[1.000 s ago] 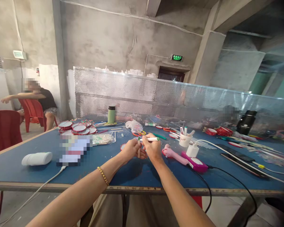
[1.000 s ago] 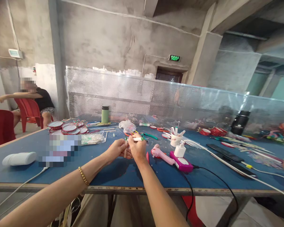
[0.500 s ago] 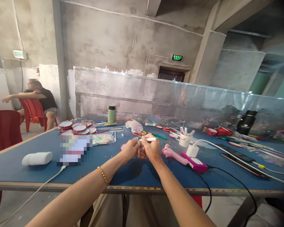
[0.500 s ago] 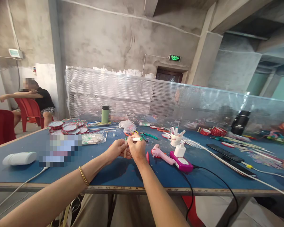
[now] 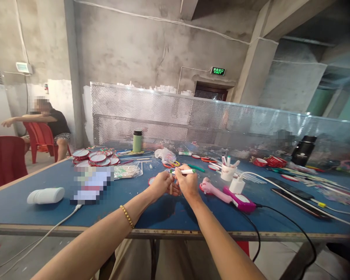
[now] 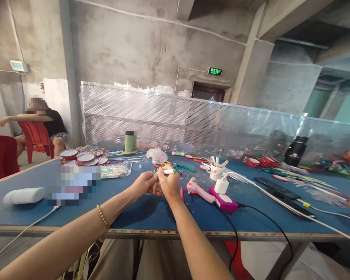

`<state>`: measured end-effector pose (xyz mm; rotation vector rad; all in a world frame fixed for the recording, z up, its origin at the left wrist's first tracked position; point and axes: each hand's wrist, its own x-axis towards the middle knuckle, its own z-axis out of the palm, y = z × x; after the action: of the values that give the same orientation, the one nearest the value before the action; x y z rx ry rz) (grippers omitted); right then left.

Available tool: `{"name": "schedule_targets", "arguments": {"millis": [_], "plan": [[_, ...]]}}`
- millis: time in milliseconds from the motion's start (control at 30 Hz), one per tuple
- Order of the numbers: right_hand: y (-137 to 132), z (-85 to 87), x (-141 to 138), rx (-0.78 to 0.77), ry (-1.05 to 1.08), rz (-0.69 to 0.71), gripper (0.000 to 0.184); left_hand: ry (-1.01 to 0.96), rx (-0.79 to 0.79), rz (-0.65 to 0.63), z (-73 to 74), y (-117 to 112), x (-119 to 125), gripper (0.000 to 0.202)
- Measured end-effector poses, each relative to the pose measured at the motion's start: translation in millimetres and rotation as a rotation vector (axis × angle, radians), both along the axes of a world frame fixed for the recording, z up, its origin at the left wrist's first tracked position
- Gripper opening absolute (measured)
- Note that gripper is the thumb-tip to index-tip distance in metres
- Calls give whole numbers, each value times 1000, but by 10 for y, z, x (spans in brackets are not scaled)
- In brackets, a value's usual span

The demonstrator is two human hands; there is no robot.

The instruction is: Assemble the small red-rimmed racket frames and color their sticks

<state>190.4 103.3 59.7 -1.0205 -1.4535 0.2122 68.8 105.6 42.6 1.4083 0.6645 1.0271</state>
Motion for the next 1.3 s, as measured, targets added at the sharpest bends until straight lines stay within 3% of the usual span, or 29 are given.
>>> {"name": "schedule_targets", "arguments": {"millis": [733, 1300], "plan": [[-1, -7, 3, -1, -8, -11, 24, 2, 12, -9, 10, -4, -5, 33], [10, -25, 5, -10, -34, -16, 25, 5, 7, 3, 17, -15, -1, 28]]}}
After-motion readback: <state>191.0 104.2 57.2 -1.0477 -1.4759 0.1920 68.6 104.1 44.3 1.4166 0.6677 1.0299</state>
